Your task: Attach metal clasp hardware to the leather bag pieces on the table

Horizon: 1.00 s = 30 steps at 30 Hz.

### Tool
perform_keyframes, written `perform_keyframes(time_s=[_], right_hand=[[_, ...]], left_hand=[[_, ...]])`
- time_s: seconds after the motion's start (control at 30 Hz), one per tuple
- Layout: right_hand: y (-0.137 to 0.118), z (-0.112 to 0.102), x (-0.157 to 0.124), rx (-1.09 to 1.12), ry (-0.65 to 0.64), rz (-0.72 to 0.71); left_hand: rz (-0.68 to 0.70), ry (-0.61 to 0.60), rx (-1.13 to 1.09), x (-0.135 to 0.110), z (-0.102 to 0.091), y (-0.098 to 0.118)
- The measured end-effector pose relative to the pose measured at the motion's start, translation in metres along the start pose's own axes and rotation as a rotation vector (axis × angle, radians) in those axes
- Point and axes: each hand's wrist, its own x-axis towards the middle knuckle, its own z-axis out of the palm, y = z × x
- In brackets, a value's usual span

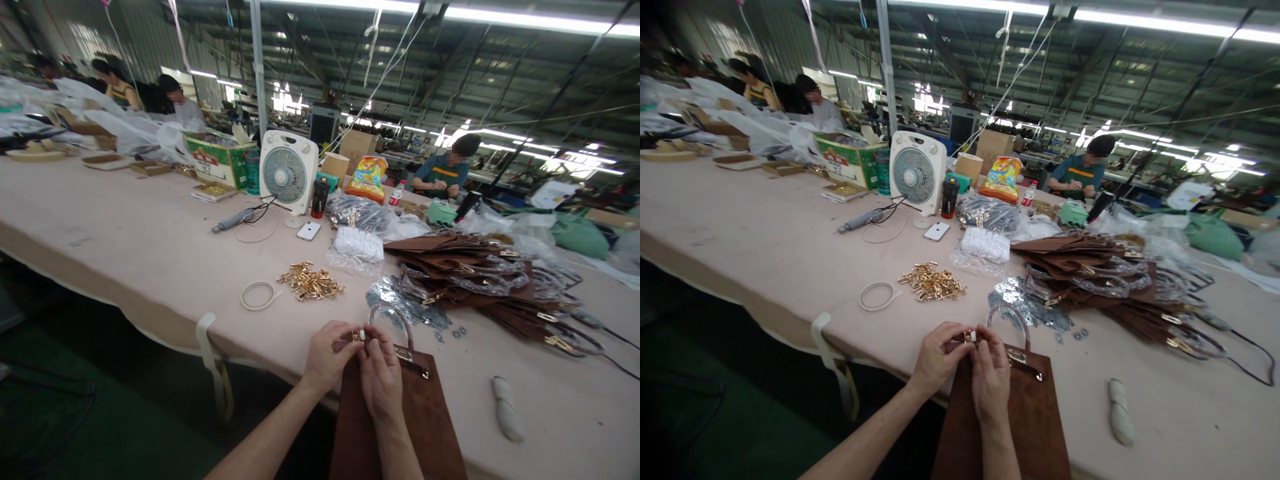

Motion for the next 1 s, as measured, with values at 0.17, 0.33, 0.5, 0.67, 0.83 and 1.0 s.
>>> perform_keyframes(time_s=[0.17,0.33,0.5,0.67,0.83,1.0], right_hand=[[0.0,-0.003,-0.002,-0.414,0.068,-0.219],[-0.014,-0.01,0.005,-0.541,-0.095,-0.314],[-0.019,-0.023,0.01,-0.655,-0.205,-0.368],[-0.02,-0.027,0.008,-0.693,-0.236,-0.391],[-0.029,-0.029,0.008,-0.584,-0.152,-0.205],[-0.029,-0.032,0.008,-0.577,-0.114,-0.124]], left_hand=[[-0.04,-0.022,-0.043,0.005,-0.003,-0.001],[-0.059,-0.051,-0.105,0.006,-0.002,-0.002],[-0.106,-0.047,-0.087,0.005,0.0,-0.004],[-0.124,-0.071,-0.085,0.003,0.002,-0.007],[-0.079,-0.042,-0.014,-0.002,0.005,-0.007],[-0.02,-0.03,0.045,-0.005,0.008,-0.005]])
